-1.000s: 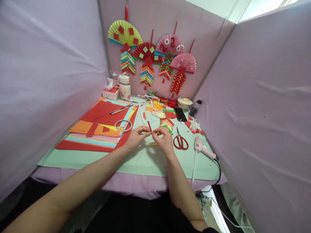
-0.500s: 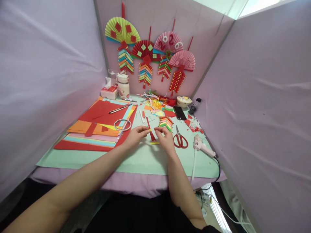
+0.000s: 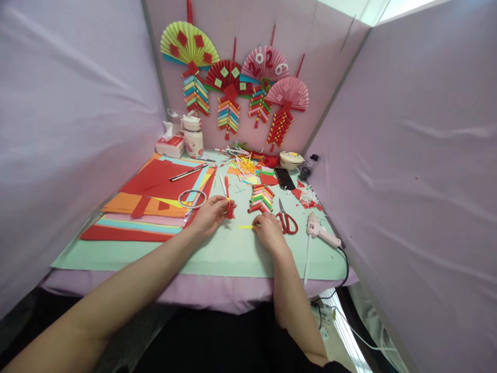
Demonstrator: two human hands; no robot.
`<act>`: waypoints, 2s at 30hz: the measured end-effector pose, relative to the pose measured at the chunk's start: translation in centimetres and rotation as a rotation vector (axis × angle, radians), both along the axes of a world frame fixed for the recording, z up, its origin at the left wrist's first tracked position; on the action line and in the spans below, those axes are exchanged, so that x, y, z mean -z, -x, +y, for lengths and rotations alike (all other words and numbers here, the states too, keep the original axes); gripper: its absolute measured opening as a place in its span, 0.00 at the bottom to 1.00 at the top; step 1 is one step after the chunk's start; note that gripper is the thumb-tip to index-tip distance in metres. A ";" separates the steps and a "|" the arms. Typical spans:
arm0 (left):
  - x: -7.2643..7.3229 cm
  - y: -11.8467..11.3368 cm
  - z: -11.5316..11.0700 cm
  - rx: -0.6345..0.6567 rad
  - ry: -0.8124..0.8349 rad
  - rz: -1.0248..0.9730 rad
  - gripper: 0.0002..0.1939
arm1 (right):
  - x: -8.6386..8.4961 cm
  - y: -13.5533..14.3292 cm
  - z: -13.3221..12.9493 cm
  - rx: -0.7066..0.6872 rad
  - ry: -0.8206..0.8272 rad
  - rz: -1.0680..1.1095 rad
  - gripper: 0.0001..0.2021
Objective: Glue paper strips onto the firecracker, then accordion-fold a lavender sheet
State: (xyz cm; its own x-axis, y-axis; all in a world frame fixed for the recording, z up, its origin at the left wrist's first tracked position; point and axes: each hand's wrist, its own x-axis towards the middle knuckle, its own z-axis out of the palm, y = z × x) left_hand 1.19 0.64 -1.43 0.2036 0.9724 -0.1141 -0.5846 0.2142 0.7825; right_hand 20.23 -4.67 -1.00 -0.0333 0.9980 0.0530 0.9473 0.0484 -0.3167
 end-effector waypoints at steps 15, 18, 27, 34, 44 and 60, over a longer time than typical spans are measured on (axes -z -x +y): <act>0.1 0.1 0.5 0.004 0.074 -0.058 0.13 | -0.2 -1.6 1.1 0.076 -0.174 0.477 0.05; 0.1 0.3 0.7 -0.015 0.116 -0.088 0.11 | -0.6 -1.6 2.0 0.125 -0.223 0.672 0.09; 0.1 0.5 0.4 0.016 0.186 -0.098 0.03 | -4.8 2.2 12.1 0.158 -0.240 0.797 0.10; 0.6 0.3 0.4 0.030 0.144 -0.152 0.06 | -5.3 4.1 11.4 0.027 -0.203 0.846 0.17; 0.4 -0.2 -0.3 0.082 -0.104 0.017 0.20 | -0.2 4.4 4.3 -0.028 0.023 1.178 0.15; 0.3 -0.4 -0.7 0.056 -0.290 0.269 0.14 | 0.2 4.3 4.0 -0.113 -0.130 1.167 0.08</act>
State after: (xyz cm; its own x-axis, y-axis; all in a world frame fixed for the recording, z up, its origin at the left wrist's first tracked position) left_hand 1.58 -0.10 -1.78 0.2579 0.9602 0.1074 -0.3441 -0.0126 0.9388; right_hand 15.91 -0.63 -1.18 0.0143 0.9774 0.2109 0.0760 0.2093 -0.9749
